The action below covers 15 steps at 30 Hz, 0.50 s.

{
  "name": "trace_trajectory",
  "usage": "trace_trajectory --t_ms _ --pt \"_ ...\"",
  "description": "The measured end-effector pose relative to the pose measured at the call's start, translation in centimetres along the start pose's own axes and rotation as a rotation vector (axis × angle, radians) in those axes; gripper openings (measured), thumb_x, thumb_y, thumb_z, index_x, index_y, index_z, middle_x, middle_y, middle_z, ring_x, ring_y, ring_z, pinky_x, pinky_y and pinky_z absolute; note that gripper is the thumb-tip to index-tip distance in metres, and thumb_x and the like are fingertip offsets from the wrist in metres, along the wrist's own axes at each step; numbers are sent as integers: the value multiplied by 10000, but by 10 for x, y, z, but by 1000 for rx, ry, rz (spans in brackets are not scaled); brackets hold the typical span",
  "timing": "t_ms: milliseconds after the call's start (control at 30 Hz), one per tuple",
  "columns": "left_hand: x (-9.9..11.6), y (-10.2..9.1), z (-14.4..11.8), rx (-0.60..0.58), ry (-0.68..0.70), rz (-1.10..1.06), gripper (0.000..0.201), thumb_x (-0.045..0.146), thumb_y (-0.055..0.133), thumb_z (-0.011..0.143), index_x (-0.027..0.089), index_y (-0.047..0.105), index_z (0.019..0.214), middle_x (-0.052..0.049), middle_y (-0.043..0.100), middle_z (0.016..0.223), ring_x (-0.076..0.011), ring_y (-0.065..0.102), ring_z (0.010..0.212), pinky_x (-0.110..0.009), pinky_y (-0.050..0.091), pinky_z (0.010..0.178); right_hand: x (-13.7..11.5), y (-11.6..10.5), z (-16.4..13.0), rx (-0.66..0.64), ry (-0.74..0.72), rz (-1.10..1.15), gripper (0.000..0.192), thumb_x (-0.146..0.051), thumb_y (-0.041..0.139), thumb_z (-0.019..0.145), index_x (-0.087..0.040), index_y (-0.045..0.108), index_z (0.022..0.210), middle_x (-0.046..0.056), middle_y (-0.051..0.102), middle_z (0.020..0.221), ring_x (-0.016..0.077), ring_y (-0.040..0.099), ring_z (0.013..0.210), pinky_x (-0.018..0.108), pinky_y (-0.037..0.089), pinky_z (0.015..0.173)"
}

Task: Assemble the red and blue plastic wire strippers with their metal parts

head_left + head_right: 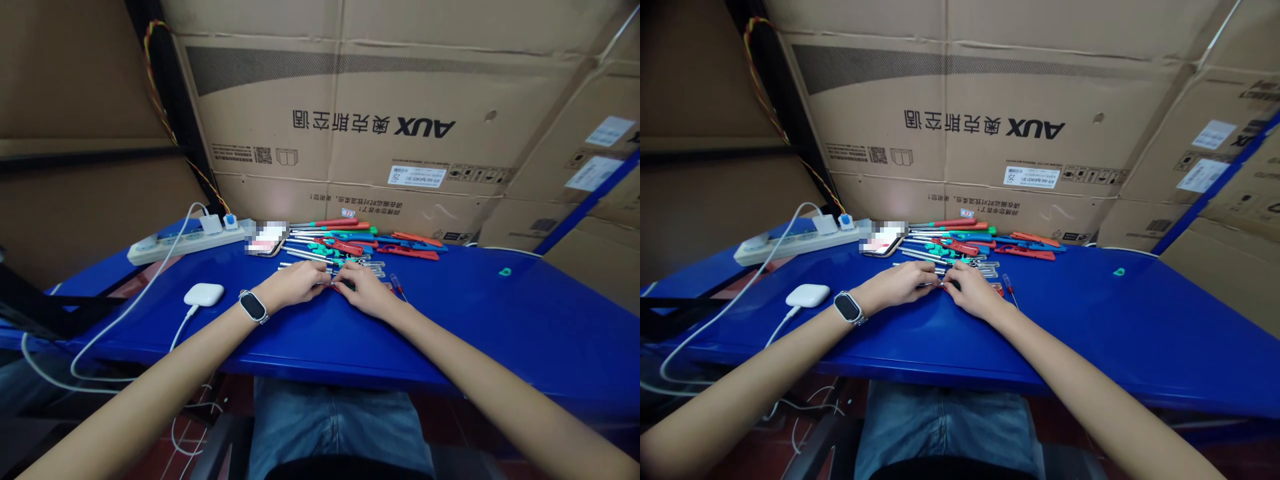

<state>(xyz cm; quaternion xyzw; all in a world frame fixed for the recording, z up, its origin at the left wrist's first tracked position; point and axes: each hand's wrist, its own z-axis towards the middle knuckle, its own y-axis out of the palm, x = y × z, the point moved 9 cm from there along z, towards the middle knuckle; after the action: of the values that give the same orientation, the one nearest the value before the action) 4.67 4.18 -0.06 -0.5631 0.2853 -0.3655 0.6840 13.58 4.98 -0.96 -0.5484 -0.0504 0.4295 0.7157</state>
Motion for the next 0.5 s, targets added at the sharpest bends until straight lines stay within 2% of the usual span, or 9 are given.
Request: trace_trajectory --t_ms 267,500 --pt "2 2 1 28 18 32 174 170 497 944 169 668 909 -50 584 880 -161 582 731 -248 417 640 -2 0 -1 52 -22 13 122 -140 538 904 -166 651 865 41 564 864 169 571 832 298 445 799" --pt "3 5 2 24 35 80 157 167 509 945 197 654 996 -47 584 920 -168 597 780 -250 434 670 -1 3 -3 45 -35 18 33 -174 613 823 -170 629 852 49 555 884 192 579 839 326 469 797"
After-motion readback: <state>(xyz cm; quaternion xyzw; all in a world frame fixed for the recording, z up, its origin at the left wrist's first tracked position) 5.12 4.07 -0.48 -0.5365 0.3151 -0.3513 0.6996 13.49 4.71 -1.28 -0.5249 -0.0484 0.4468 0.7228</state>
